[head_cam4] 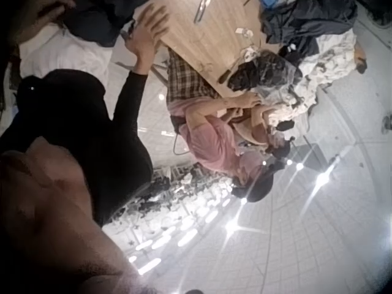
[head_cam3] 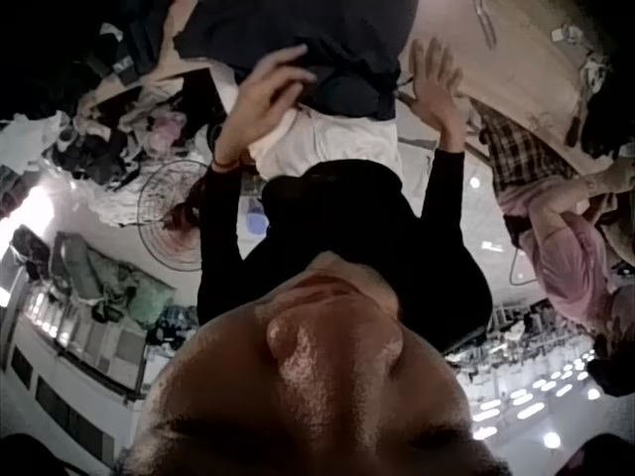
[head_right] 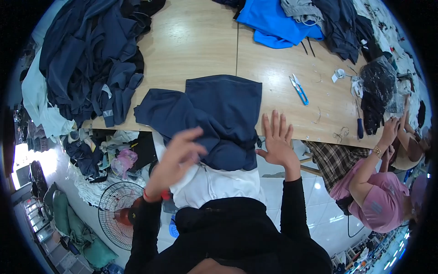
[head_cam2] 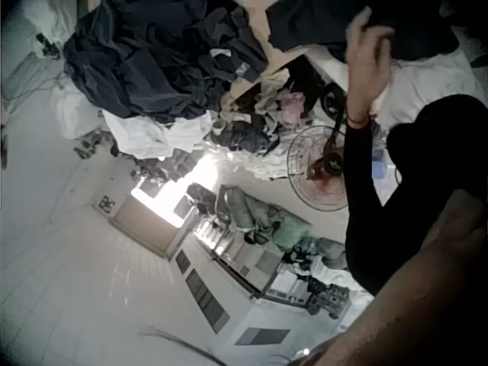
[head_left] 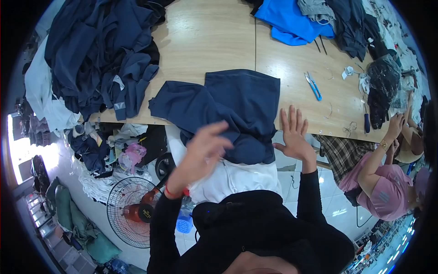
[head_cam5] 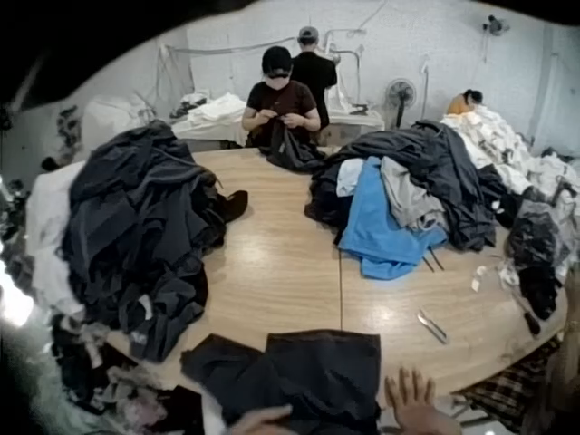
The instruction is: Trimming loose threads from garments using a thread clipper.
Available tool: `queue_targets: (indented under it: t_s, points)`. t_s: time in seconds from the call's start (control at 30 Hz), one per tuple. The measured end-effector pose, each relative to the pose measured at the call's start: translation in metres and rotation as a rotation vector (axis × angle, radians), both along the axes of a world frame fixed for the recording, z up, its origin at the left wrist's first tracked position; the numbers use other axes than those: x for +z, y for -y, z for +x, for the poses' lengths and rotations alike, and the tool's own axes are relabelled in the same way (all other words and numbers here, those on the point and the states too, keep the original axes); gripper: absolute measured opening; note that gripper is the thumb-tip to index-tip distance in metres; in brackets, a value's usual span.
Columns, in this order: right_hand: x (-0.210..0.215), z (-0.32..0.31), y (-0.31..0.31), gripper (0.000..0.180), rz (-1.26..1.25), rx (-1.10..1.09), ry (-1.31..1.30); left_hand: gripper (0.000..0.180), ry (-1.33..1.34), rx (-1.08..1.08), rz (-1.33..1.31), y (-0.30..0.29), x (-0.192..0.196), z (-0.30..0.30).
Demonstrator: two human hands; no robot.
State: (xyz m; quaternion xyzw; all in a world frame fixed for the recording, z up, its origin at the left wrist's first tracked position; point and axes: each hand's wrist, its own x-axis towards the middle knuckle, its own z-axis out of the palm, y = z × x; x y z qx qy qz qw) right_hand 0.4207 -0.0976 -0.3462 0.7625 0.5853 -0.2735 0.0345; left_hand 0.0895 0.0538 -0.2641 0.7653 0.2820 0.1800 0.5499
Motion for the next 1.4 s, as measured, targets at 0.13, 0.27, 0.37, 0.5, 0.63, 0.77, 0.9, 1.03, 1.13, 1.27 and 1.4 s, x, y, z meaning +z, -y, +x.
queue_targets:
  t_s: [0.13,0.27,0.37,0.5,0.63,0.77,0.9,1.03,1.13,1.27,1.4]
  points:
    - [0.038,0.009,-0.035,0.088,0.407,-0.266,-0.507,0.022,-0.127,0.479,0.13,-0.075,-0.043,0.026]
    - [0.021,0.004,-0.108,0.063,0.496,-0.635,-0.521,0.038,-0.097,0.704,0.09,-0.118,-0.108,0.055]
    - [-0.026,0.008,-0.107,0.052,0.607,-0.581,-0.418,0.037,-0.303,0.643,0.345,-0.107,-0.117,0.08]
    - [0.018,-0.005,-0.1,0.03,0.339,-0.674,-0.98,0.019,-0.181,0.506,0.047,-0.092,-0.094,0.06]
    - [0.123,0.016,-0.104,0.007,0.652,-0.647,-1.203,0.01,0.104,0.62,0.239,-0.119,0.024,0.064]
    - [0.196,0.049,-0.165,0.024,1.432,-0.171,-1.319,0.017,0.683,0.657,0.739,-0.171,0.161,0.08]
    - [0.258,0.038,-0.173,0.02,1.889,0.089,-1.043,0.012,0.519,0.942,1.268,-0.131,0.24,0.096]
    - [0.215,0.021,-0.15,0.016,1.725,-0.112,-0.932,0.026,0.897,0.611,0.982,-0.126,0.185,0.049]
    - [0.137,0.015,-0.109,0.023,1.283,-0.201,-0.881,0.033,0.544,0.453,0.624,-0.092,0.084,0.01]
    - [0.016,0.01,-0.056,0.023,0.81,-0.573,-0.899,0.028,-0.036,0.553,0.422,-0.037,-0.044,-0.011]
    - [-0.02,0.016,-0.012,0.019,0.654,-0.769,-0.682,0.032,-0.155,0.752,0.316,0.009,-0.076,-0.04]
